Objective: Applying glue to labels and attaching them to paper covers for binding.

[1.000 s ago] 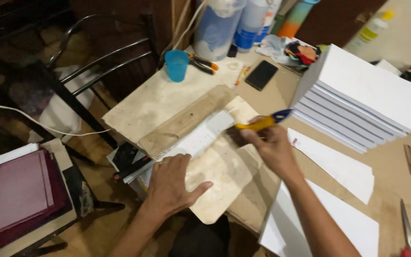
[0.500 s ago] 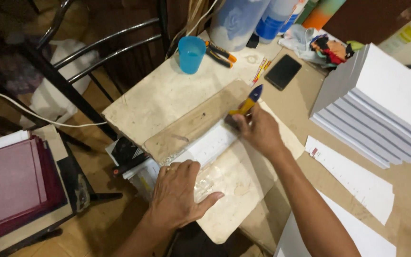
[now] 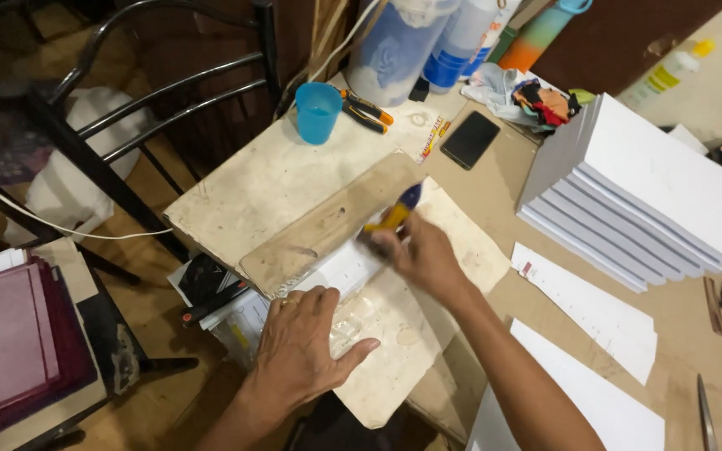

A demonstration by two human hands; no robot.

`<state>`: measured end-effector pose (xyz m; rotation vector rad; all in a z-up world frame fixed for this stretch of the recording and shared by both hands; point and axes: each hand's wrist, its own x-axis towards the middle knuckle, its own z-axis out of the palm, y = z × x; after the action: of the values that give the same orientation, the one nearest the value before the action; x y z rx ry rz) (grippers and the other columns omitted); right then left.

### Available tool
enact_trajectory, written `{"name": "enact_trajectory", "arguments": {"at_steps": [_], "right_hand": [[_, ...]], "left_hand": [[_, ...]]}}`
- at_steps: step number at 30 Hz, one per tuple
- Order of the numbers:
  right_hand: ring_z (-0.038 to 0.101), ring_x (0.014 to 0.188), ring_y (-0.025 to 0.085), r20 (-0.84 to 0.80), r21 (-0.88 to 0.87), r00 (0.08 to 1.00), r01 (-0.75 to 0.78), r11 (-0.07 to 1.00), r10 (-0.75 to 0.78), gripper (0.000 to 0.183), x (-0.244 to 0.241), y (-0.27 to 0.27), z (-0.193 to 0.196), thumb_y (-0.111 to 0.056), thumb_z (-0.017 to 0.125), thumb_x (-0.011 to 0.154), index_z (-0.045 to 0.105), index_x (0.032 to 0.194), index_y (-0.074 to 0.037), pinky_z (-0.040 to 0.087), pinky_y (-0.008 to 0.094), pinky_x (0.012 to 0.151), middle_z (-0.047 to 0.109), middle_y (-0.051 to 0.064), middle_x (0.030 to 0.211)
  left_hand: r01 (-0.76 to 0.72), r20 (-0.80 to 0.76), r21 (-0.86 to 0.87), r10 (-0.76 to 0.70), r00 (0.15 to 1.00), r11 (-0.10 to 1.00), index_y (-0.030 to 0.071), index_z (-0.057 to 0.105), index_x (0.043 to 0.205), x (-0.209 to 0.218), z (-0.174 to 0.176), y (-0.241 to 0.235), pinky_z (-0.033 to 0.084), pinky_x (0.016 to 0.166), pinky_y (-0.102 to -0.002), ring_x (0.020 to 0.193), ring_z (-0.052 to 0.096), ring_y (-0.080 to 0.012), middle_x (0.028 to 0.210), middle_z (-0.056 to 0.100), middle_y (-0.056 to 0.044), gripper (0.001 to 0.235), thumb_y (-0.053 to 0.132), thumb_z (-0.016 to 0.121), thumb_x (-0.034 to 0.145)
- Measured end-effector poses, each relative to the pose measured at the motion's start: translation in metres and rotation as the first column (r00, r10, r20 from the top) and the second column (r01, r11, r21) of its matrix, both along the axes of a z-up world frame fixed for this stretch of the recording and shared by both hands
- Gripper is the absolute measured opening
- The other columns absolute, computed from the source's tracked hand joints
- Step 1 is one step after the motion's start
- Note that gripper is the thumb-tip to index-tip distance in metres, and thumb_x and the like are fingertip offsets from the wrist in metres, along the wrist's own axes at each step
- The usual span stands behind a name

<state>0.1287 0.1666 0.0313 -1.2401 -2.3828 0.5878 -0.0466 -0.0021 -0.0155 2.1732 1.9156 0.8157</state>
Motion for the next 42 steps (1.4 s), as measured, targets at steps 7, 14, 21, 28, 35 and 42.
{"name": "enact_trajectory", "arguments": {"at_steps": [7, 14, 21, 28, 35, 42], "right_hand": [[0.069, 0.081, 0.039, 0.170, 0.167, 0.881, 0.416, 0.894, -0.441, 0.029, 0.023, 0.052, 0.008, -0.043, 0.061, 0.101, 0.059, 0.109, -0.014, 0.049, 0.051, 0.065, 0.075, 0.013, 0.092], [0.077, 0.078, 0.022, -0.072, 0.086, 0.997, 0.016, 0.996, -0.009, 0.019, -0.032, -0.045, -0.009, -0.033, 0.068, 0.096, 0.067, 0.108, -0.019, 0.059, 0.037, 0.070, 0.079, 0.001, 0.091], [0.075, 0.081, 0.030, 0.015, 0.133, 0.999, 0.026, 0.991, -0.028, 0.018, -0.039, -0.060, -0.008, -0.029, 0.066, 0.098, 0.061, 0.107, -0.015, 0.059, 0.044, 0.071, 0.072, 0.006, 0.080], [0.069, 0.075, 0.035, 0.007, 0.252, 0.999, 0.031, 0.967, -0.034, 0.019, -0.034, -0.057, -0.047, -0.032, 0.063, 0.098, 0.063, 0.096, -0.012, 0.056, 0.046, 0.067, 0.064, 0.009, 0.071], [0.069, 0.072, 0.043, -0.016, 0.207, 0.997, -0.073, 0.976, 0.078, 0.013, -0.085, -0.125, -0.029, -0.023, 0.067, 0.092, 0.065, 0.089, -0.011, 0.055, 0.054, 0.063, 0.064, 0.014, 0.069], [0.067, 0.060, 0.033, -0.245, 0.062, 0.940, 0.261, 0.963, -0.238, 0.020, -0.037, -0.090, -0.020, -0.031, 0.063, 0.096, 0.068, 0.092, -0.012, 0.055, 0.045, 0.057, 0.069, 0.014, 0.074]], "left_hand": [[0.034, 0.059, -0.087, -0.029, 0.998, 0.996, 0.011, 0.056, 0.109, -0.006, -0.002, 0.003, 0.050, 0.080, -0.052, 0.083, 0.065, -0.0316, 0.091, 0.069, -0.013, 0.064, 0.073, 0.054, 0.093], [0.146, 0.123, -0.227, -0.120, 0.985, 0.963, 0.005, 0.050, 0.127, -0.038, 0.022, 0.022, 0.050, 0.077, -0.055, 0.087, 0.070, -0.0444, 0.093, 0.074, -0.023, 0.043, 0.026, 0.056, 0.091], [0.459, -0.083, 0.488, -0.484, 0.871, 0.742, 0.018, 0.074, 0.092, -0.050, 0.012, 0.179, 0.047, 0.085, -0.045, 0.091, 0.060, -0.0364, 0.093, 0.058, -0.009, 0.014, 0.016, 0.072, 0.079], [0.474, -0.291, -0.054, -0.468, 0.834, 0.879, 0.041, 0.083, 0.088, -0.020, -0.008, 0.233, 0.050, 0.086, -0.048, 0.104, 0.057, -0.0340, 0.105, 0.057, 0.002, 0.022, 0.029, 0.082, 0.069], [0.393, -0.349, -0.242, -0.458, 0.818, 0.887, 0.050, 0.079, 0.092, -0.019, -0.008, 0.236, 0.047, 0.090, -0.049, 0.109, 0.058, -0.0278, 0.104, 0.060, 0.008, 0.027, 0.026, 0.073, 0.083], [0.334, -0.248, -0.402, -0.452, 0.857, 0.853, 0.054, 0.078, 0.097, -0.025, 0.008, 0.239, 0.045, 0.102, -0.050, 0.119, 0.058, -0.0287, 0.114, 0.068, 0.008, 0.037, 0.020, 0.065, 0.089]]}}
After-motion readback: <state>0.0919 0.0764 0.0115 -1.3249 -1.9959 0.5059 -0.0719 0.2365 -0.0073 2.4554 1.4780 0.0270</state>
